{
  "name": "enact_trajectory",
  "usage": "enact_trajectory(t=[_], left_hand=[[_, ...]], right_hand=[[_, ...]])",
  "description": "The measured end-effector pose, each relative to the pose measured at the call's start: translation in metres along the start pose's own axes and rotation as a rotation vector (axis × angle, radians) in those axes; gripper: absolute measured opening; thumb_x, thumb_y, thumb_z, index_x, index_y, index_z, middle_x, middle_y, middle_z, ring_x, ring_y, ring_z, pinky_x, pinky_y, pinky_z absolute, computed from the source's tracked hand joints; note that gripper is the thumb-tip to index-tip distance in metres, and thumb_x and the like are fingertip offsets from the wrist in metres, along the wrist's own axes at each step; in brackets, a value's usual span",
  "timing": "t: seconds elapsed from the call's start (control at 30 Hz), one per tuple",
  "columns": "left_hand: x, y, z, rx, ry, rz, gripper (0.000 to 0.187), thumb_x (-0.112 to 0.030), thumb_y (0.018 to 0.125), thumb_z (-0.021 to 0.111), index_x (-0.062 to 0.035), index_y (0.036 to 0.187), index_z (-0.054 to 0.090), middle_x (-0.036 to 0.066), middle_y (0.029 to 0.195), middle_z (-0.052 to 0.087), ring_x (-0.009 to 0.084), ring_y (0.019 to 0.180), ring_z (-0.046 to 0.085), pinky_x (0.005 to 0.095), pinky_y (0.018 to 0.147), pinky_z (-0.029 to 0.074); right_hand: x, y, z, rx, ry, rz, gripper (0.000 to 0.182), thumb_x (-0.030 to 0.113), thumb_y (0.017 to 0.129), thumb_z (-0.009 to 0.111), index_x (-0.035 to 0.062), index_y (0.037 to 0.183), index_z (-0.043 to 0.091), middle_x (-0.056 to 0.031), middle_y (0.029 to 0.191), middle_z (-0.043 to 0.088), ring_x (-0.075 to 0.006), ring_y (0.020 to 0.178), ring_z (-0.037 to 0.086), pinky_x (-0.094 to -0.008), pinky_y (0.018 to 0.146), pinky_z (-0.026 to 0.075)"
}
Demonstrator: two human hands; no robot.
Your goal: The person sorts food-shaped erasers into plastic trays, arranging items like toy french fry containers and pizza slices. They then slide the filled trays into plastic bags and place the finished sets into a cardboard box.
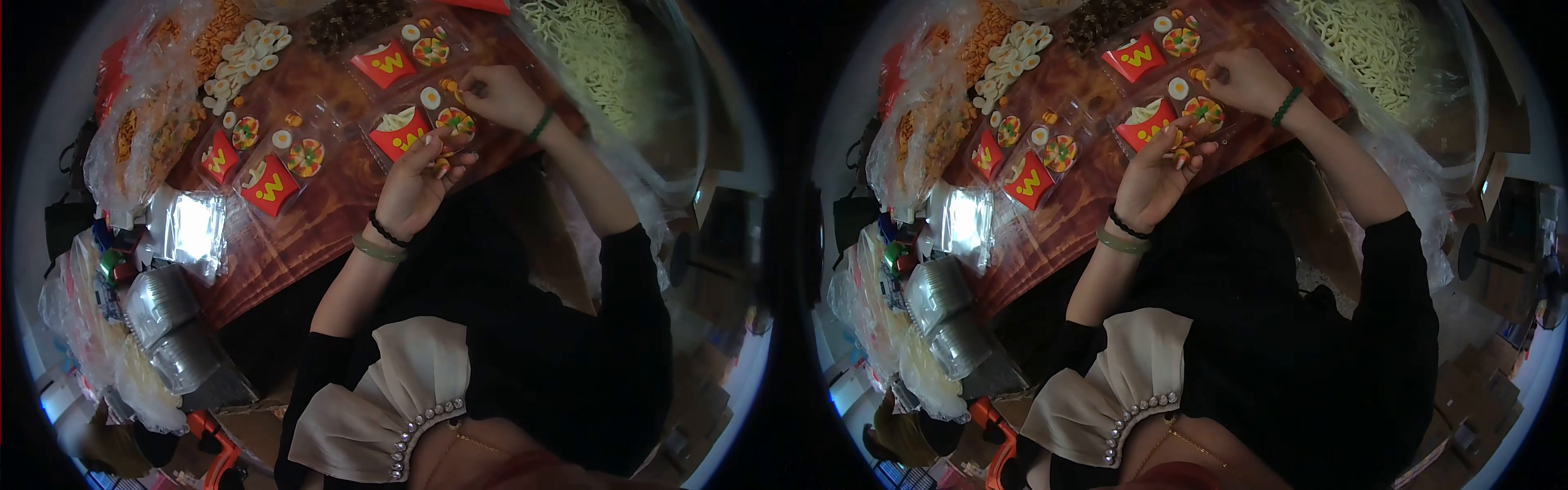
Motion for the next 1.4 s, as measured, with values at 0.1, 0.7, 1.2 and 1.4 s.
enact_trajectory(t=[0.1, 0.7, 1.2, 1.4], left_hand=[[-0.004, 0.000, -0.002, 0.036, -0.115, 0.003, 0.038, -0.025, 0.097, 0.039, -0.0012, 0.127, 0.041, 0.013, 0.121, 0.052, 0.0254, 0.105, 0.055, 0.0302, 0.084, 0.046], [-0.058, -0.027, -0.014, 0.045, 0.056, 0.174, 0.040, -0.031, 0.099, 0.032, 0.0012, 0.116, 0.048, 0.014, 0.107, 0.060, 0.0215, 0.097, 0.060, 0.0272, 0.081, 0.050], [-0.135, -0.100, -0.096, -0.246, 0.237, 0.253, 0.038, -0.029, 0.099, 0.037, 0.0021, 0.112, 0.052, 0.012, 0.100, 0.062, 0.0193, 0.078, 0.062, 0.0255, 0.065, 0.048], [-0.161, -0.111, -0.102, -0.260, 0.058, 0.449, 0.039, -0.025, 0.098, 0.037, 0.0044, 0.122, 0.046, 0.018, 0.113, 0.059, 0.0173, 0.082, 0.060, 0.0236, 0.067, 0.047]], right_hand=[[0.011, -0.001, 0.005, -0.015, -0.190, -0.084, 0.015, 0.014, 0.076, 0.063, 0.0003, 0.082, 0.062, -0.0150, 0.077, 0.063, -0.0278, 0.071, 0.063, -0.0352, 0.064, 0.051], [0.161, 0.010, 0.030, 0.363, 0.107, -0.621, 0.013, 0.006, 0.078, 0.065, 0.0040, 0.090, 0.061, -0.0065, 0.085, 0.061, -0.0200, 0.076, 0.062, -0.0291, 0.065, 0.050], [0.250, 0.065, 0.131, 0.762, 0.202, -0.837, 0.010, 0.008, 0.076, 0.066, 0.0031, 0.082, 0.061, -0.0056, 0.073, 0.061, -0.0181, 0.071, 0.063, -0.0276, 0.063, 0.050], [0.210, 0.160, 0.149, 0.345, 0.235, -0.429, 0.019, 0.019, 0.078, 0.067, 0.0027, 0.088, 0.066, -0.0068, 0.078, 0.067, -0.0152, 0.070, 0.064, -0.0274, 0.066, 0.051]])
Point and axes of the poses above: each hand's wrist, its own y-axis towards the middle knuckle, its own z-axis out of the palm, x = y × z, the point moved 10 cm from there along y, towards the middle knuckle
